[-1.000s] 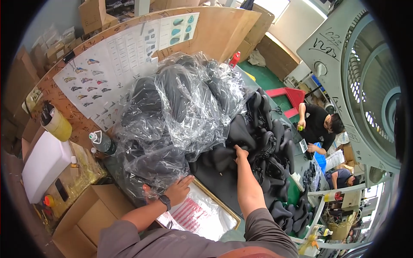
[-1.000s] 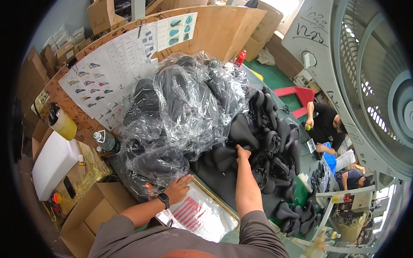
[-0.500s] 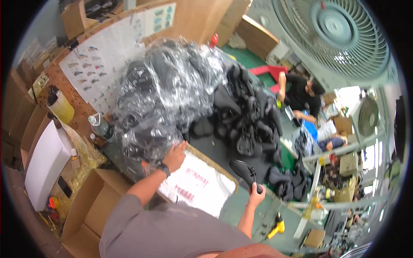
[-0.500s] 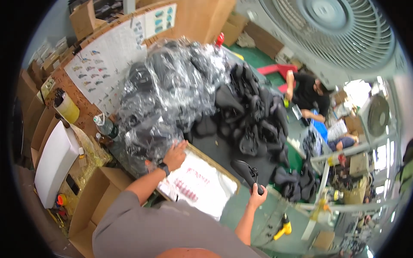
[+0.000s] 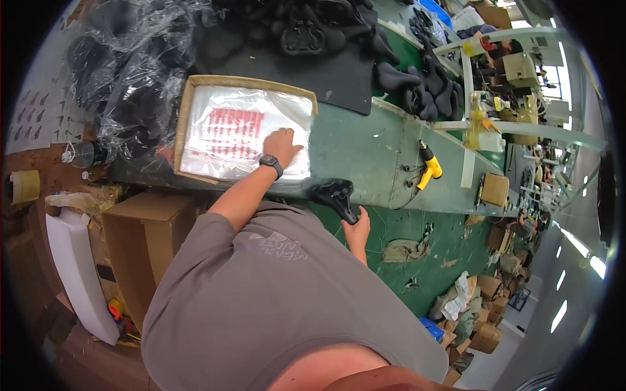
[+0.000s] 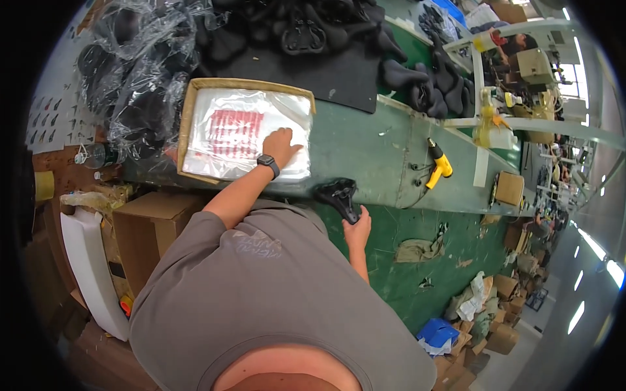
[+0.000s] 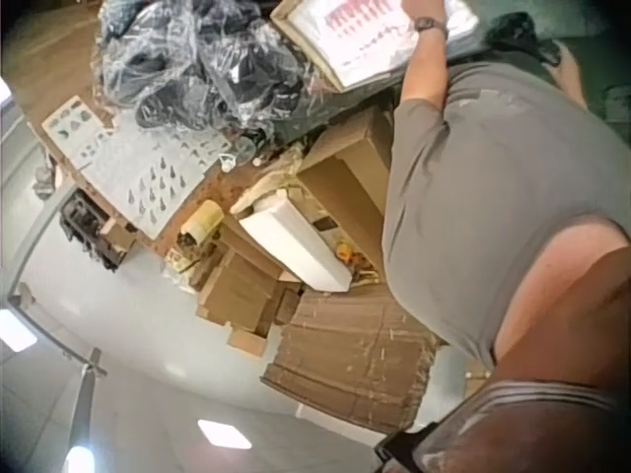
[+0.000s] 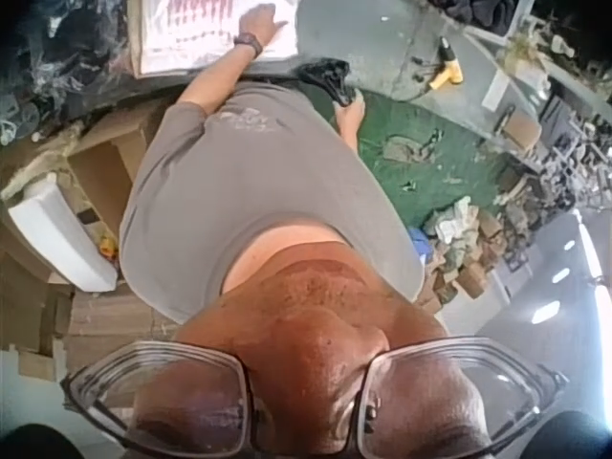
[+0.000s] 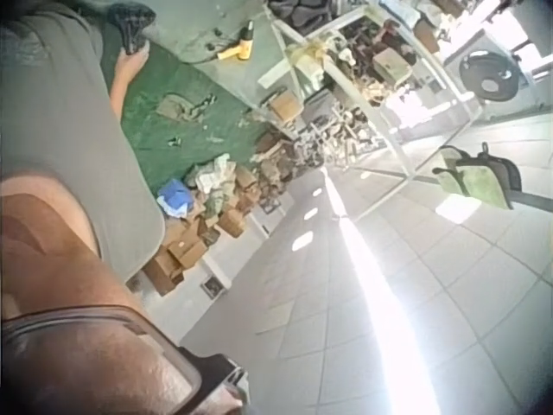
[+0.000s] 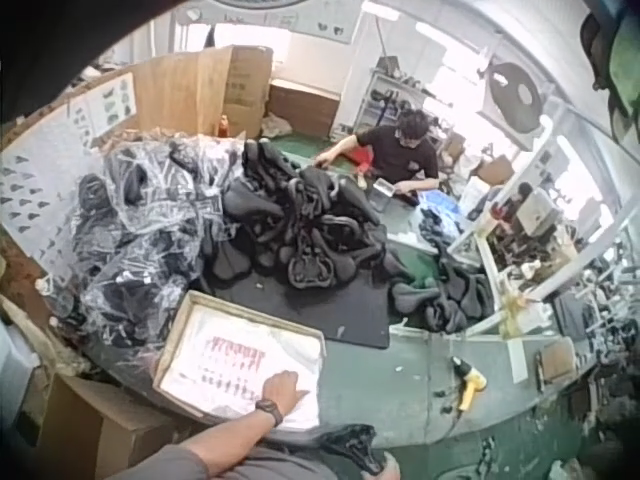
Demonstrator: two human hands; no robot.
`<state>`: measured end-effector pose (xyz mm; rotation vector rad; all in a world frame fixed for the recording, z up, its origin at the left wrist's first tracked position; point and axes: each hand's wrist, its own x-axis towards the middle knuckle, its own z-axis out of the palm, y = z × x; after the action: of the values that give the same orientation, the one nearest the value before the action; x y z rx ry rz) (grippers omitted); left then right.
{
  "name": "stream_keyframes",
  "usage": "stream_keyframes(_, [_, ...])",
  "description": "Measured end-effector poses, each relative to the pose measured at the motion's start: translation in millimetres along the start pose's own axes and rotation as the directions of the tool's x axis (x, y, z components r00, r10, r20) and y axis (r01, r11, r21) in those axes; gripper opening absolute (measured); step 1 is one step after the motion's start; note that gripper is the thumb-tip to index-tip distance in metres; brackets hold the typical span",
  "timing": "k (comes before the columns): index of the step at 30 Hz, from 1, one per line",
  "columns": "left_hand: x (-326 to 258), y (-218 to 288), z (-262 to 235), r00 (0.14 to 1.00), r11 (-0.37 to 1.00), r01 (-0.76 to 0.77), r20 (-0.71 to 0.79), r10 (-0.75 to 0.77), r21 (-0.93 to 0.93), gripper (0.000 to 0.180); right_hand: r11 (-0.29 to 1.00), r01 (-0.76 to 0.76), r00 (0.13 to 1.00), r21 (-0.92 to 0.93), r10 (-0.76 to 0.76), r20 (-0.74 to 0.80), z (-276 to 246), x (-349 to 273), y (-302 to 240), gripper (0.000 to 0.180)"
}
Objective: Bagging bicycle saddles and packing them into a cardboard box for shipping.
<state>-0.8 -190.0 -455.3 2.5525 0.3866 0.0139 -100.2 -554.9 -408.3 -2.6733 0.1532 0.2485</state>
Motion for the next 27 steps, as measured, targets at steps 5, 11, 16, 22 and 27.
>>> stream_keyframes(5, [-9.6,-4.8,32.5,0.985,1.0,-0.01,-0.171,0.007,-0.016,0.023,0.91,-0.304,0.923,0.281,0.209,0.323,12.7,-12.4,38.1,0.077])
stream_keyframes(11, [-20.1,-15.8,42.7,0.915,0.92,0.139,-0.309,-0.261,-0.367,0.025,0.279,-0.913,0.342,0.299,0.122,0.932,6.2,45.4,37.4,0.025])
stream_keyframes(16, [-35.1,-38.1,14.2,0.899,0.769,0.229,-0.174,-0.403,-0.596,0.03,0.274,-0.807,0.503,0.522,-0.143,0.852,-1.8,50.3,-5.5,0.036])
stream_keyframes(22, [-59.3,-50.1,-20.9,0.876,0.8,0.132,-0.309,-0.37,-0.586,0.03,0.701,-0.02,0.646,0.712,-0.535,0.545,10.3,81.0,-135.4,0.083])
stream_keyframes(27, [-80.4,13.8,-111.7,0.743,0.896,-0.228,-0.662,-0.093,-0.382,0.026,0.601,0.771,0.448,0.211,-0.746,0.493,33.3,92.9,-192.5,0.102])
